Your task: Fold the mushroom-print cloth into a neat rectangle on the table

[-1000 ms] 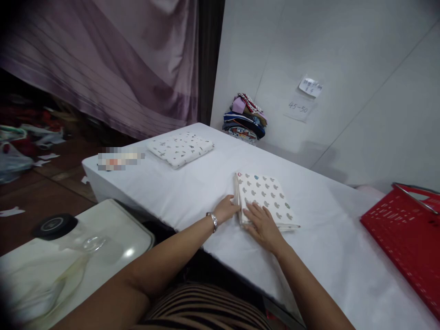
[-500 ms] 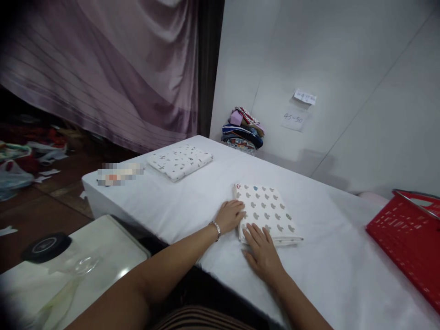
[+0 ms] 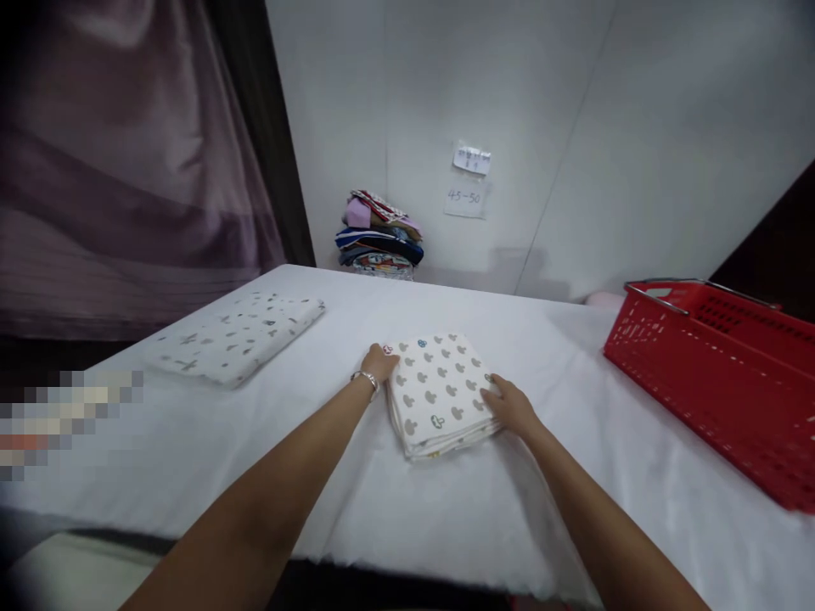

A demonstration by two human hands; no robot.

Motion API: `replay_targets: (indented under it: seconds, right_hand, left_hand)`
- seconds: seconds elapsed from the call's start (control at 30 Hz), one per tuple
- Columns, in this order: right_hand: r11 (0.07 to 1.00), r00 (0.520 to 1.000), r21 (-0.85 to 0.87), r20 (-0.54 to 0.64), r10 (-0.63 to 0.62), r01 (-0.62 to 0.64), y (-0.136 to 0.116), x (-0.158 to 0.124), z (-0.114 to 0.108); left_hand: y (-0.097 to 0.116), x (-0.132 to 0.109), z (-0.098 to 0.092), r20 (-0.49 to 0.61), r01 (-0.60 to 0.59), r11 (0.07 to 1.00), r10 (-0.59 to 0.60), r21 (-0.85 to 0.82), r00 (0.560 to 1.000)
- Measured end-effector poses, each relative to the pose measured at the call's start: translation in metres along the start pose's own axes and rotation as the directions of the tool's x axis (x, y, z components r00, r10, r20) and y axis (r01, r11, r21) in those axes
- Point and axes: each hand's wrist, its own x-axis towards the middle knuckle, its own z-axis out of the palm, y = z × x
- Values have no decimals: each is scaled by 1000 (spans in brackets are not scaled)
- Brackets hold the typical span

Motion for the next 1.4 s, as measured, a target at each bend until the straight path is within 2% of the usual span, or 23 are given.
replay_targets:
  seconds: [0.13, 0.2, 0.3, 0.37, 0.43, 0.5, 0.57, 0.67, 0.73, 0.8, 0.87, 0.93, 1.03, 1.1, 1.17, 1.3, 1.33, 1.4]
  right_hand:
    - [995, 997, 57, 20, 79, -80, -15, -16, 17]
    - [992, 999, 123, 43, 19, -24, -31, -34, 30]
    - [951, 979, 276, 107, -176, 141, -53, -60, 44]
    - [920, 974, 367, 120, -193, 137, -61, -70, 46]
    - [887, 983, 458, 135, -123, 48, -62, -72, 43]
    - [835, 986, 550, 147, -73, -20, -59, -70, 40]
    - [802, 989, 596, 134, -61, -31, -55, -68, 40]
    - [825, 994, 565, 84, -64, 5, -52, -69, 44]
    - [852, 994, 520, 51, -96, 55, -53, -70, 47]
    - [873, 989, 470, 12, -148, 126, -53, -69, 50]
    - [888, 981, 420, -35, -188, 185, -52, -68, 52]
    - [893, 976, 395, -84, -200, 217, -50, -67, 53]
    - [876, 965, 410, -175, -197, 253, -45, -70, 53]
    - [855, 946, 420, -241, -217, 303, -43, -74, 50]
    - [834, 921, 411, -281, -269, 368, -44, -78, 47]
    - [800, 855, 306, -245, -457, 515, -61, -79, 41]
    - [795, 837, 262, -208, -507, 547, -67, -77, 40]
    - [785, 802, 164, -112, -587, 597, -81, -73, 39]
  left_hand:
    - [8, 31, -2, -21, -41, 999, 41, 4, 999]
    - [9, 52, -8, -37, -70, 997, 71, 24, 997]
    - [6, 82, -19, -22, -94, 992, 96, 87, 995]
    - [4, 93, -26, 4, -114, 983, 115, 143, 993]
    - [5, 93, -31, 26, -143, 970, 140, 199, 990]
    - [7, 80, -35, 32, -199, 947, 197, 253, 980]
    - [5, 57, -39, 50, -308, 904, 308, 295, 950]
    - [-12, 15, -42, 119, -522, 779, 516, 347, 849]
    - [-30, -7, -43, 184, -617, 677, 600, 401, 778]
    - [-47, -20, -41, 232, -638, 642, 605, 425, 762]
    - [-56, -23, -40, 235, -625, 666, 585, 407, 776]
    - [-57, -23, -40, 191, -631, 689, 607, 356, 771]
    - [-54, -30, -44, 57, -660, 695, 675, 287, 736]
    - [-54, -45, -48, -3, -673, 688, 700, 271, 715]
    - [-57, -65, -49, -1, -713, 653, 738, 257, 675]
    - [-66, -98, -45, 31, -829, 509, 848, 230, 529]
    - [-68, -102, -43, 31, -837, 492, 858, 238, 513]
    - [-70, -105, -41, 43, -825, 499, 849, 264, 527]
